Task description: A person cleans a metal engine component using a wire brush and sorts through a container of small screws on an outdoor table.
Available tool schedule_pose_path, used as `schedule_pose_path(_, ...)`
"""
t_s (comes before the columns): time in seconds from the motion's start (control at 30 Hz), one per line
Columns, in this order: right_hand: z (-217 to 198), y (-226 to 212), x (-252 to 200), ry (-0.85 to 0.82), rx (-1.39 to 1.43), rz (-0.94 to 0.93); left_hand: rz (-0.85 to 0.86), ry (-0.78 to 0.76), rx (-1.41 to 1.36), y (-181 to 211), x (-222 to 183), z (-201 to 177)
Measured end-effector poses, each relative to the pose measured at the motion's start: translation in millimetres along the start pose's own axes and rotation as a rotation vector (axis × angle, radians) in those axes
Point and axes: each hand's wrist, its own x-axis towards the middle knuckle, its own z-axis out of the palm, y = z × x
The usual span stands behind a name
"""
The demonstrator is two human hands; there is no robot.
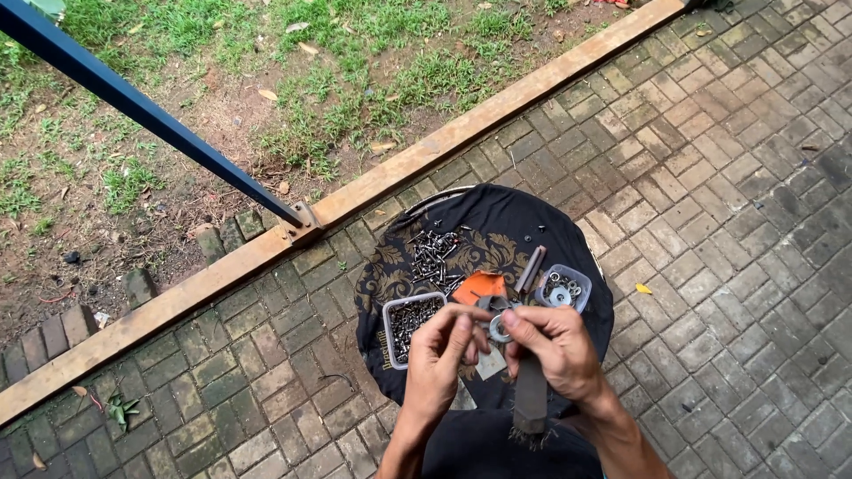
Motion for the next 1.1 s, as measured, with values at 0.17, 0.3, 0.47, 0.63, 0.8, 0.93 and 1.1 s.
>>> schedule_pose_path(0.17, 0.9, -2.1, -2.6, 0.101, -0.003, -0.001, -0.008, -0.002, -0.083, 13.4, -4.1, 10.8)
schedule_pose_path(0.3, 6.1, -17.5, 0.3, 0.139, -0.178, -0.09, 0.071, 0.06, 0.045, 16.7, -1.3, 20.1)
schedule_pose_path(0.47, 11.2, -10.7, -0.6, 0.119, -0.122, -0.138, 0.076, 0.12, -0.165, 17.5, 0.9, 26.0)
schedule_pose_path(0.63, 13.2, -11.9, -3.5, 0.008, -0.009, -0.11, 0.099, 0.233, -0.066, 5.4, -1.1, 20.0)
schedule_pose_path(0.8, 17.9, -17.3, -1.6, -0.004, 0.058, -0.063, 0.286, 0.135, 0.153, 18.3, 1.5, 15.0)
schedule_pose_path(0.93, 20.0, -13.6, -0.9, 0.005, 0.07, -0.098, 0.299, 0.095, 0.157, 20.1, -1.7, 10.2)
schedule_pose_path(1.1, 20.9, -19.0, 2.9, 0.04, -0.199, -0.194, 0.229, 0.151, 0.066, 0.0, -2.0, 6.1)
